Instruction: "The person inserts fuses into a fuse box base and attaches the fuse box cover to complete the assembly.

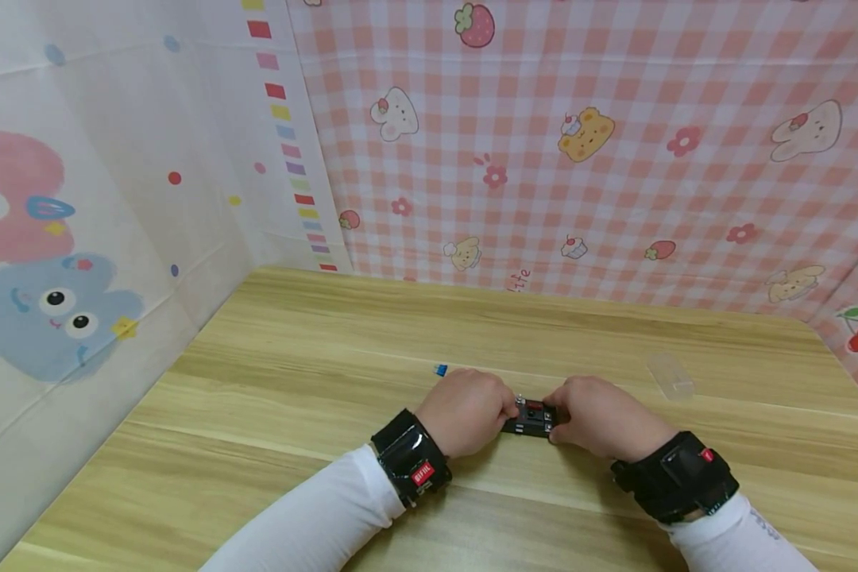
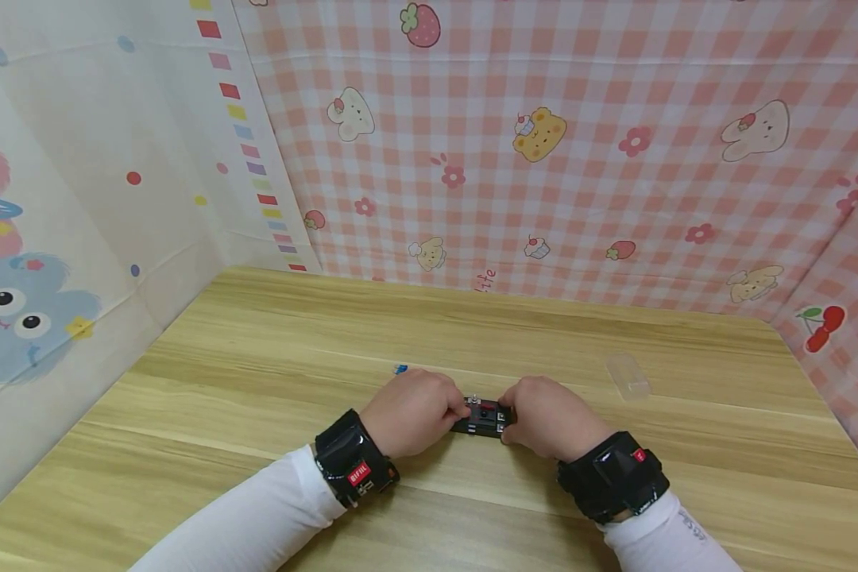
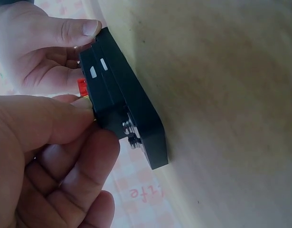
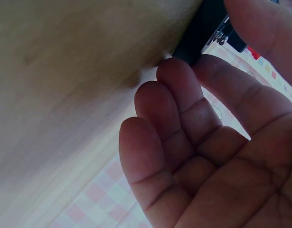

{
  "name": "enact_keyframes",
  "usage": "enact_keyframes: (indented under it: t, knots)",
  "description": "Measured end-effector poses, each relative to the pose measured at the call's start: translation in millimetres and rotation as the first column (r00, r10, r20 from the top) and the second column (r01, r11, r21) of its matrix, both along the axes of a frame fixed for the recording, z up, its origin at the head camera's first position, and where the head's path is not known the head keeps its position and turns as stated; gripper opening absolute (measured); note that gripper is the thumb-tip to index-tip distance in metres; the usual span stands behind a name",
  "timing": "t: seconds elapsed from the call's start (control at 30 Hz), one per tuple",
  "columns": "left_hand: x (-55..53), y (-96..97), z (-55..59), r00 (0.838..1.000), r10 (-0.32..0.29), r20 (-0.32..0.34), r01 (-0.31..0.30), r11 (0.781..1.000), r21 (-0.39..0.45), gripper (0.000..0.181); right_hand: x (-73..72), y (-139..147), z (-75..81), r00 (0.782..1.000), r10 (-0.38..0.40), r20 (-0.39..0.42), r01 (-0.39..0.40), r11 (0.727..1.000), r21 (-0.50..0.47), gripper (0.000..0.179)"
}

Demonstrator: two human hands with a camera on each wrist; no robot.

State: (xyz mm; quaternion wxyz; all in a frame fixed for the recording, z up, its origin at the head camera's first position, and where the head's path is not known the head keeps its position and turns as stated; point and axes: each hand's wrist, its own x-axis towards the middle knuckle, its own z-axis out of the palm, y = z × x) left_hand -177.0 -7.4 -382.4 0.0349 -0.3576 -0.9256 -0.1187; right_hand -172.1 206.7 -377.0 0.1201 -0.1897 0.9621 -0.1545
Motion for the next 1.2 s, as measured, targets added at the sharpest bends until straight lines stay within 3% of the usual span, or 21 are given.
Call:
enact_keyframes:
  t: [0.3, 1.2]
  knots:
    - [-0.6, -0.7, 2.1, 0.999, 0.002, 0.043, -0.002, 1.0, 0.004, 0.013, -0.5, 0.2, 0.4, 1.0, 0.013, -0.012, -0.013, 1.0, 0.005, 0.025]
    - [0.6, -1.5, 1.6, 1.0, -0.018, -0.009, 0.018, 0.999, -0.03, 0.014, 0.7, -1.2, -0.4, 0.999, -0.03, 0.016, 0.03, 1.0, -0.007, 0.027]
